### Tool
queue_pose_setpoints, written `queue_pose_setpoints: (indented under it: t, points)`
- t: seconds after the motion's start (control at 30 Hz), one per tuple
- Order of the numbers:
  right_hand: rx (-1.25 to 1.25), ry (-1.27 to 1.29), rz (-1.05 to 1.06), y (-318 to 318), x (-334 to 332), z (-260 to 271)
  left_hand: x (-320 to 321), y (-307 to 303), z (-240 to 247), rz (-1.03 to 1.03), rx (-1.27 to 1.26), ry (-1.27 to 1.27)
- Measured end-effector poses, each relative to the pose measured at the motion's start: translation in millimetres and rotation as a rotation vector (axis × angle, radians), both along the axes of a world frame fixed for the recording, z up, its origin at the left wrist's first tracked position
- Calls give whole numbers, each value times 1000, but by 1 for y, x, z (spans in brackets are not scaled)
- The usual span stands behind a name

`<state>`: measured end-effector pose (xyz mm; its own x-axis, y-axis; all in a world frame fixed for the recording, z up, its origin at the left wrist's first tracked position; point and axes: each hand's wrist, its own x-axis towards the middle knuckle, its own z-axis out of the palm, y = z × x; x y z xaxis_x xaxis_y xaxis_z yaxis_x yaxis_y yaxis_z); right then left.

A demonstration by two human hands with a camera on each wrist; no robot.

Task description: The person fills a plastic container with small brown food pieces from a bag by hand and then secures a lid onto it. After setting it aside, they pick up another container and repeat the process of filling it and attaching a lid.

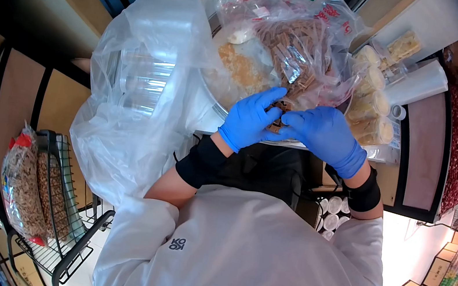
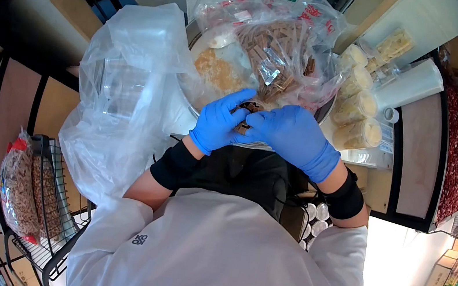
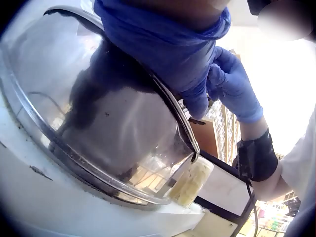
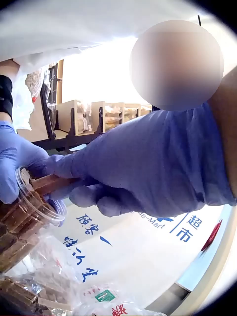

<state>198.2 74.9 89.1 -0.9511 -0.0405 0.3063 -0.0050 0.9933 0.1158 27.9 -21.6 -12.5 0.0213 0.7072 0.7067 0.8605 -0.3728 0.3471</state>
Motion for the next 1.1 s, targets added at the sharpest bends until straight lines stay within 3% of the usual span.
queue_pose_setpoints:
  t: [0.2, 0.27, 0.37, 0.5, 0.6, 0.7, 0.77, 1.0, 1.1]
  points:
    - [89, 2, -84, -5, -1, -6, 1, 0, -1, -1, 28, -77]
    - [-295, 78, -118, 0, -1, -14, 1, -1, -2, -5, 48, -126]
    - [-438, 114, -104, 8, 1, -30, 1, -1, -5, 18, 44, -148]
    - [-415, 73, -42, 12, -2, -40, 4, 2, -9, 49, 86, -223]
    - [-384, 185, -53, 12, -6, -49, 5, 3, -9, 54, 95, -266]
    - [-566, 281, -22, 11, -8, -49, 4, 2, -7, 62, 75, -231]
    - [-862, 207, -172, 3, -6, -38, 4, 2, -6, 64, 51, -205]
    - [-1027, 297, -170, 8, -5, -32, 2, 5, 1, -10, 103, -90]
    - [-1065, 405, -350, 37, -1, -26, 0, 6, 2, -38, 116, -65]
